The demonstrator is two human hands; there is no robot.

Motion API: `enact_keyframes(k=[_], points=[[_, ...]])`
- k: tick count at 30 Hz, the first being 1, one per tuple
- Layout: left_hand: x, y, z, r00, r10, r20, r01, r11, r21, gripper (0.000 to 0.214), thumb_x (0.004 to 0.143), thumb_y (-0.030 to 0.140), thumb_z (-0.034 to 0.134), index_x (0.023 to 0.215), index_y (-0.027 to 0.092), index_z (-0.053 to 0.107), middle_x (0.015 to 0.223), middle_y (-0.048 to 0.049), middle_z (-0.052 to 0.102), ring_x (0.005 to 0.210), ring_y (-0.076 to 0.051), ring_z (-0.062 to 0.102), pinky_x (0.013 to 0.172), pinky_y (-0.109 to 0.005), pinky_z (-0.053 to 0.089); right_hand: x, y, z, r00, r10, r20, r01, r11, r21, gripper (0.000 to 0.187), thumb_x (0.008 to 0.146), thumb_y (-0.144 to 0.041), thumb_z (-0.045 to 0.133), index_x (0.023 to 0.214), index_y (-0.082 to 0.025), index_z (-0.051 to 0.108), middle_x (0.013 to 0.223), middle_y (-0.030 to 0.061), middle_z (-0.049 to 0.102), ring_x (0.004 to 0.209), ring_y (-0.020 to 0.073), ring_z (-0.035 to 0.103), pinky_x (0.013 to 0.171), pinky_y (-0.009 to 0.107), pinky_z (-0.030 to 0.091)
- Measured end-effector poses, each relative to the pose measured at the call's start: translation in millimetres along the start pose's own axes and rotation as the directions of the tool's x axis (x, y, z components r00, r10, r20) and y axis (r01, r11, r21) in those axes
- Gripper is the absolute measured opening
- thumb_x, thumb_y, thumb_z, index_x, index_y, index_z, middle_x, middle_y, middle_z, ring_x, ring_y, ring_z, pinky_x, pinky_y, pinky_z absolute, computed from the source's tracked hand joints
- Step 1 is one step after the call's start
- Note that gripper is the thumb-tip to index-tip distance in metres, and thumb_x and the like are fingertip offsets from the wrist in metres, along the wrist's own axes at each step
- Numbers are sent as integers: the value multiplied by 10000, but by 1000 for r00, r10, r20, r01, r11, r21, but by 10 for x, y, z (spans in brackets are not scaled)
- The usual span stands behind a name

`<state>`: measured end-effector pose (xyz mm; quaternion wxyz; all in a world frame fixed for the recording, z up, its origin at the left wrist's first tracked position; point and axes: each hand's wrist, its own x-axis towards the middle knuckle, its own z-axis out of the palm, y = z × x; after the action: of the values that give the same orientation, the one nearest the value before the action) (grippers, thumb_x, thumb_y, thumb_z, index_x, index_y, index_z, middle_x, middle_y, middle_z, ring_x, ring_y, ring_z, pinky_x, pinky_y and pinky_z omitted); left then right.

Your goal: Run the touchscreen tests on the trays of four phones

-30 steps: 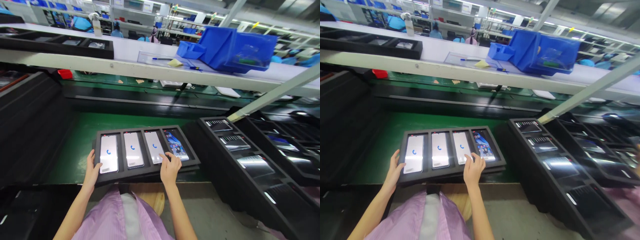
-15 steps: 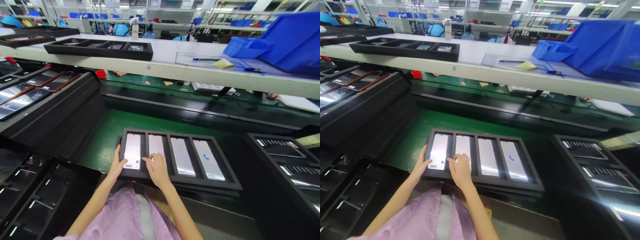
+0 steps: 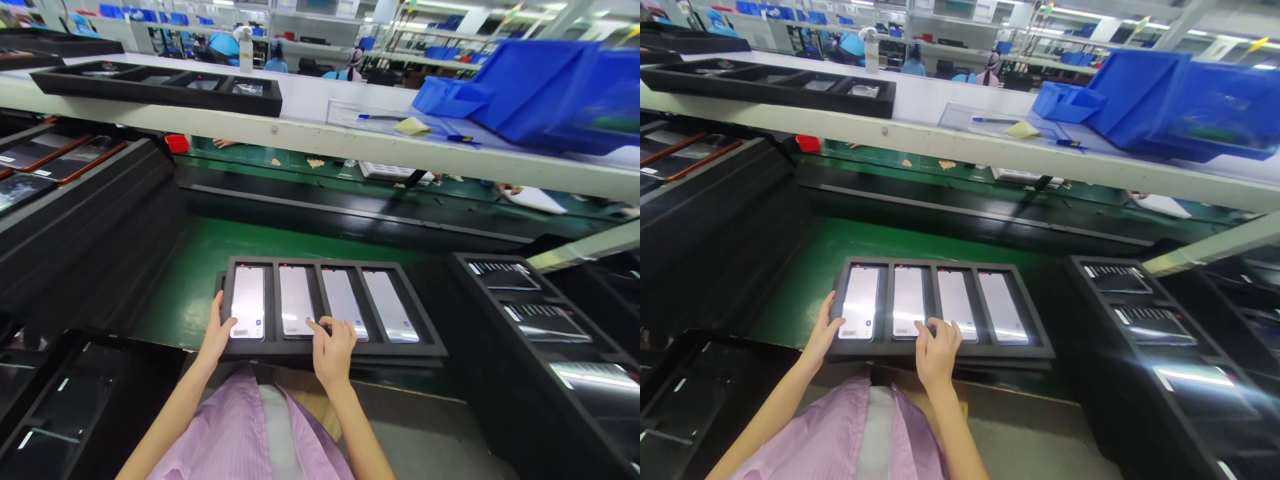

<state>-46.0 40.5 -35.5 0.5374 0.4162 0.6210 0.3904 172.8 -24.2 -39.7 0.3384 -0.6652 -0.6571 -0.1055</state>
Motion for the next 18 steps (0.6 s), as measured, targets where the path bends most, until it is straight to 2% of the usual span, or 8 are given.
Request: enact_keyframes(k=[5,7,9,13,15,18], points=[[17,-15,-3,1000,-10,-26,10,1000,-5,707,720,156,499,1385,216,266,1494,-84,287,1378,-228,249,1133,-389,187,-47,88,-55,995,49,89,-34,987,-156,391,913,-208,306,910,-222,697,989,91,544,959,209,477,962,484,285],[30,-33,-5,999,-1,-39,1,1000,-4,707,716,158,498,1384,207,273,1485,-89,305,1375,-228,255,1131,-385,192,-51,154,-76,996,75,55,-65,982,-175,407,919,-215,292,931,-219,699,1003,97,546,959,208,475,963,479,281],[43,-53,-2,998,10,-58,-10,1000,-2,703,713,158,498,1381,201,285,1477,-87,319,1373,-229,258,1129,-379,199,-59,284,-119,989,144,-31,-147,966,-213,429,926,-244,277,935,-204,704,998,106,547,948,214,472,956,484,279],[55,-64,13,996,26,-82,-26,1000,0,695,715,164,501,1379,200,299,1473,-92,323,1365,-239,276,1122,-381,220,-76,612,-228,923,346,-165,-382,873,-303,484,930,-313,249,931,-163,710,1004,138,543,945,245,450,933,498,275],[46,-41,19,996,26,-84,-26,1000,0,687,723,171,502,1379,203,301,1468,-98,330,1359,-248,289,1118,-394,228,-84,723,-259,905,392,-163,-425,850,-312,488,928,-327,250,944,-164,709,1037,148,536,964,254,438,927,487,275],[15,24,21,996,10,-85,-9,1000,6,675,734,182,508,1378,200,306,1468,-103,328,1375,-258,250,1121,-408,214,-105,798,-272,918,380,-114,-396,868,-299,453,921,-325,277,919,-214,716,1083,125,537,1002,248,436,922,443,287]])
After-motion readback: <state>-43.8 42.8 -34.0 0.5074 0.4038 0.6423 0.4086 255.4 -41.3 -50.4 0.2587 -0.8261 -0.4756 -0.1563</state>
